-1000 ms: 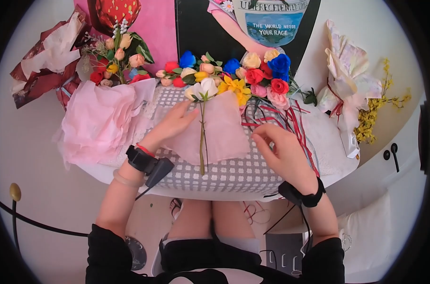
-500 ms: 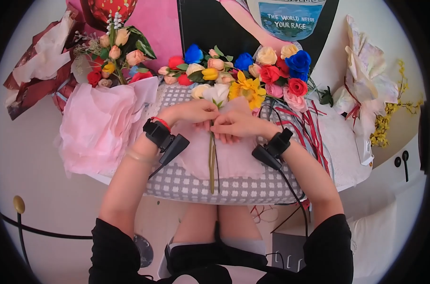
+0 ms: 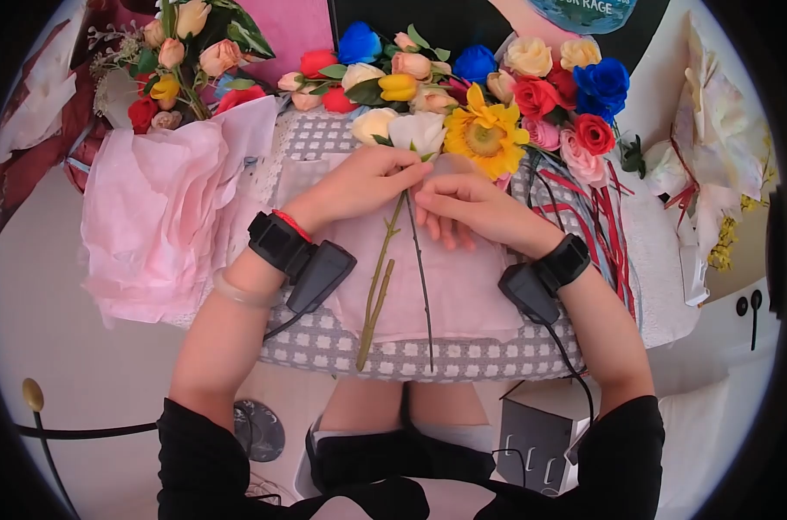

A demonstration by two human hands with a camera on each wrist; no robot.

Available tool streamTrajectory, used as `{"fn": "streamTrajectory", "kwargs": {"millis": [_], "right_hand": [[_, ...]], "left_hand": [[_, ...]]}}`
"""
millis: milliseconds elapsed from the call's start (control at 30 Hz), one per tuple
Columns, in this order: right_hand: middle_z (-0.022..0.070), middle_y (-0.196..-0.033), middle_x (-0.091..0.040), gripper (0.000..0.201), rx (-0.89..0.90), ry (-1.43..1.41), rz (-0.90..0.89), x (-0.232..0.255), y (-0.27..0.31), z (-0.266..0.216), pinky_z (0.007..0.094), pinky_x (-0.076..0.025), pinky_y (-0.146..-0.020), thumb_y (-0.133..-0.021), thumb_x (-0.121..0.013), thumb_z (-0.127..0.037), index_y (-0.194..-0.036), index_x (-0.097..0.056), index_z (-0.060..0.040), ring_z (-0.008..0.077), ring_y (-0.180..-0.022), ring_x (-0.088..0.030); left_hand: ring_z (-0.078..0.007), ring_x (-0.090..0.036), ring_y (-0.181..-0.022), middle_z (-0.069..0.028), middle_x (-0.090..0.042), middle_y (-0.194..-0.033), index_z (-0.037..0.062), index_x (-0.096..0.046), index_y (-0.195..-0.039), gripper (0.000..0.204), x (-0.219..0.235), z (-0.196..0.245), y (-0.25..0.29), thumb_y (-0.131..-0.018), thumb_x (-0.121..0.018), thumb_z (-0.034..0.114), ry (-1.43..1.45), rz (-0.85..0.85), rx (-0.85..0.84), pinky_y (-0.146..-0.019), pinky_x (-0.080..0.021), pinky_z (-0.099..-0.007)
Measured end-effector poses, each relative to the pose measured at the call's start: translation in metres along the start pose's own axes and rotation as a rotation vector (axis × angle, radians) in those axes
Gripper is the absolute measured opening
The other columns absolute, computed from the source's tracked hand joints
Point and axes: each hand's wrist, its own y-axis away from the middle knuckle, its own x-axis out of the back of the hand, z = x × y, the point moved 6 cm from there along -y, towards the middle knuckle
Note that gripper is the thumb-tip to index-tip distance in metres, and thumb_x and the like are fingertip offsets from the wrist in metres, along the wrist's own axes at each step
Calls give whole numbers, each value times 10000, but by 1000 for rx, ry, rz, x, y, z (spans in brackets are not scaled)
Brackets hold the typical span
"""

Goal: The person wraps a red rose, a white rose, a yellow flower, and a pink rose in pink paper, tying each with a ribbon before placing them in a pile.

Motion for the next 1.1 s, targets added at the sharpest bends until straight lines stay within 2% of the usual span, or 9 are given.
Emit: {"fn": "streamTrajectory", "kwargs": {"millis": [133, 200, 333, 400, 800, 900, 1000, 1033, 1100], "right_hand": [[-5, -641, -570, 299, 30, 28, 12, 0, -2, 3, 172, -378, -386, -919, -446, -307, -823, -582, -58, 53, -483, -526], [-6, -643, -570, 299, 40, 52, -2, -1, -2, 2, 170, -376, -386, -921, -439, -306, -825, -582, -62, 51, -481, -523], [-2, -645, -569, 303, 38, 40, 0, 0, -2, 2, 171, -377, -386, -928, -426, -307, -827, -577, -64, 51, -482, -523], [0, -646, -569, 305, 40, 31, -7, -1, -1, 2, 172, -378, -386, -929, -423, -308, -829, -575, -63, 52, -485, -524], [-23, -650, -549, 301, 24, 50, -4, -2, 3, -2, 159, -366, -407, -932, -421, -321, -836, -564, -74, 34, -493, -508], [0, -611, -542, 302, 226, 160, 163, 9, 25, -49, 176, -381, -408, -925, -426, -277, -818, -570, -33, 55, -501, -525], [-15, -563, -505, 292, 253, 291, 388, -4, 84, -116, 185, -348, -431, -911, -458, -243, -748, -556, -21, 43, -492, -489], [-3, -563, -500, 260, 235, 456, 468, -16, 109, -131, 212, -355, -448, -888, -499, -205, -725, -558, -11, 50, -493, -483], [55, -568, -499, 167, 289, 691, 380, -48, 154, -136, 262, -396, -466, -836, -547, -142, -722, -578, -24, 168, -497, -515]], "left_hand": [[-66, -421, -541, -16, -526, -585, 13, -577, -754, 332, 2, 4, 4, -903, -464, 288, -8, 11, 8, -491, -339, -247], [-11, -369, -531, 53, -462, -605, 52, -571, -806, 314, 2, 2, 5, -924, -436, 310, -8, -36, 55, -429, -286, -198], [-11, -388, -483, 43, -469, -576, 60, -561, -794, 324, 2, 4, 5, -929, -425, 321, -17, -14, 5, -399, -304, -189], [-48, -440, -425, 14, -485, -504, 42, -561, -751, 333, -1, 0, 9, -921, -437, 301, 144, -76, 224, -398, -341, -204], [-27, -419, -393, 33, -455, -490, 80, -538, -773, 320, -5, -3, 7, -936, -407, 322, 192, -109, 175, -369, -311, -165], [-29, -416, -386, 37, -451, -486, 75, -545, -778, 319, -6, -1, 8, -933, -411, 319, 183, -108, 175, -369, -312, -167], [-35, -419, -382, 36, -449, -481, 67, -551, -774, 321, -6, -5, 7, -933, -413, 309, 184, -109, 156, -370, -312, -171], [-35, -419, -382, 36, -449, -481, 67, -551, -774, 321, -7, -3, 7, -933, -413, 309, 191, -123, 140, -370, -312, -171], [-45, -433, -387, 27, -455, -488, 56, -555, -766, 322, -5, -1, 8, -927, -422, 301, 143, -117, 153, -376, -325, -186]]}}
